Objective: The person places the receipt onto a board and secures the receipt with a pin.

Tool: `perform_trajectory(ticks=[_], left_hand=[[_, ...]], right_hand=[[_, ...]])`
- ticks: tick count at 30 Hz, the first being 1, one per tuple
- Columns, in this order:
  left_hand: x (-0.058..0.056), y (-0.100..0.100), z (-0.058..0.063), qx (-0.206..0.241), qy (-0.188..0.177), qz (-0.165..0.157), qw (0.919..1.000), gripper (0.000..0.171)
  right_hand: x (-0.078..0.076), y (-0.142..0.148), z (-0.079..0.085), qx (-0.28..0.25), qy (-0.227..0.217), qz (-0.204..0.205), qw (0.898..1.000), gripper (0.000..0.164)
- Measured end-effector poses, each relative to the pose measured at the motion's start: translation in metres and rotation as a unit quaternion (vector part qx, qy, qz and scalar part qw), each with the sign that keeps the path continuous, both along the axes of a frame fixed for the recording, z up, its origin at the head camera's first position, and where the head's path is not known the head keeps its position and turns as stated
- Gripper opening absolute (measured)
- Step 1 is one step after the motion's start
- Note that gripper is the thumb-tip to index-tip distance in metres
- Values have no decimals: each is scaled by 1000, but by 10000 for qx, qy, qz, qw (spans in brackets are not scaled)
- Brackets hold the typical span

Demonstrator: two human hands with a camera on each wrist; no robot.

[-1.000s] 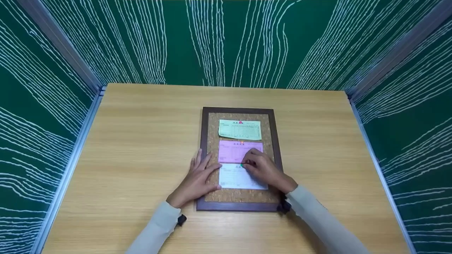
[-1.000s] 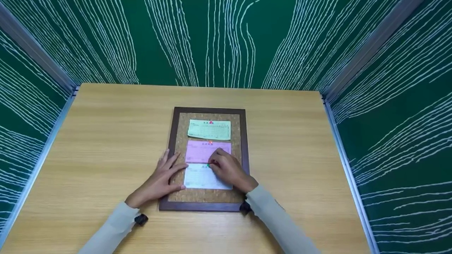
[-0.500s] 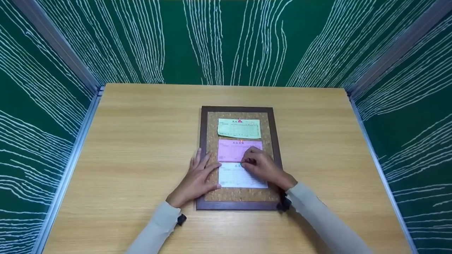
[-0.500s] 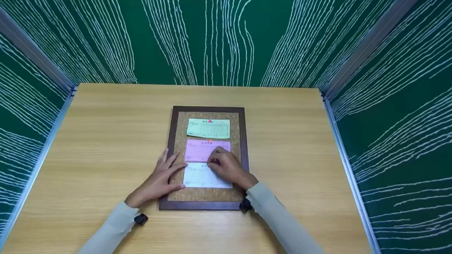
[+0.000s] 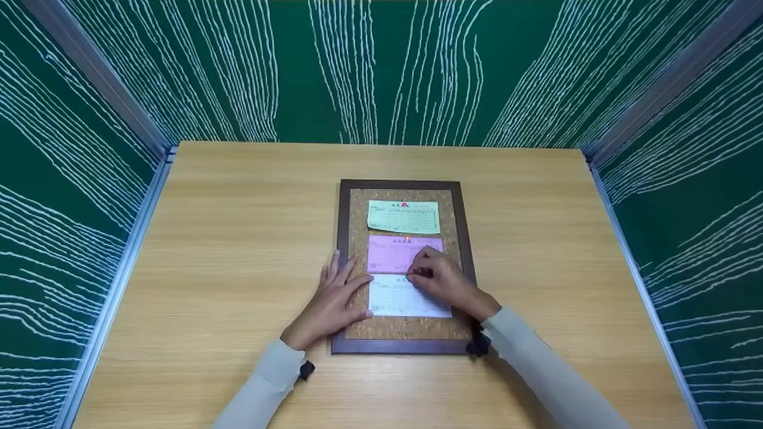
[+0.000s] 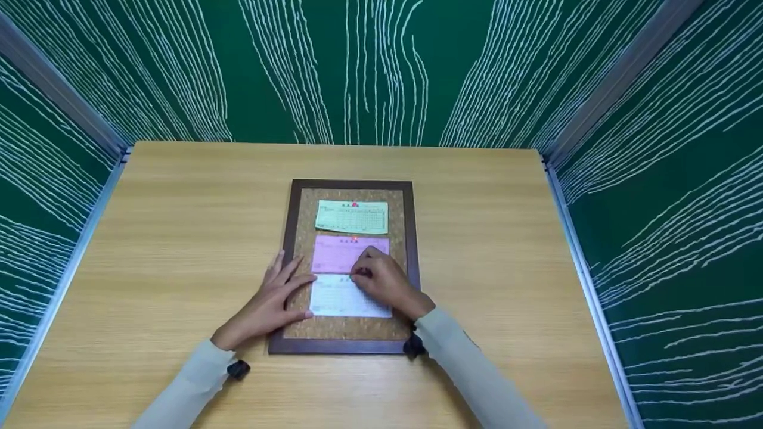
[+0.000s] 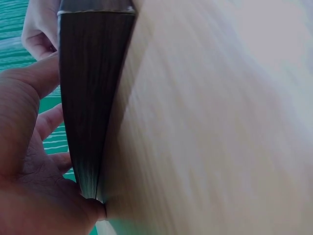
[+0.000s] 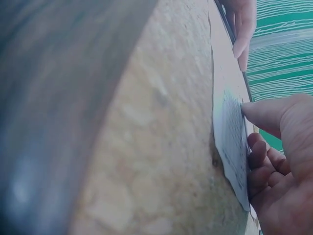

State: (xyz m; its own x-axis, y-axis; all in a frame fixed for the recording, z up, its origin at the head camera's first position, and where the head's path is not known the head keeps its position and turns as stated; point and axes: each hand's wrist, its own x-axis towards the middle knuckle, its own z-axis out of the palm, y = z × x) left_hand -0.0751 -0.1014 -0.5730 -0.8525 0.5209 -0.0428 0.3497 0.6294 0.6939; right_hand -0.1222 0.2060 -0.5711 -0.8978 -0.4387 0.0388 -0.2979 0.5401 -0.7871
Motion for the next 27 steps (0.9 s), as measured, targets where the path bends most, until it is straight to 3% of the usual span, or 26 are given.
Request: perform_trajectory(ticks=[13, 21, 27], left_hand=[[-1, -3, -1, -32, -49, 37, 10000, 73], [-2, -4, -2, -68, -42, 6, 10000, 74], [-4, -4, 0, -85, 43, -41, 9999, 74]], right_hand=[[-3, -6, 0, 199, -37, -9, 9998, 5], [1, -7, 0, 362, 311, 51, 9988, 6], [3, -3, 3, 154, 442, 179, 9987, 6]])
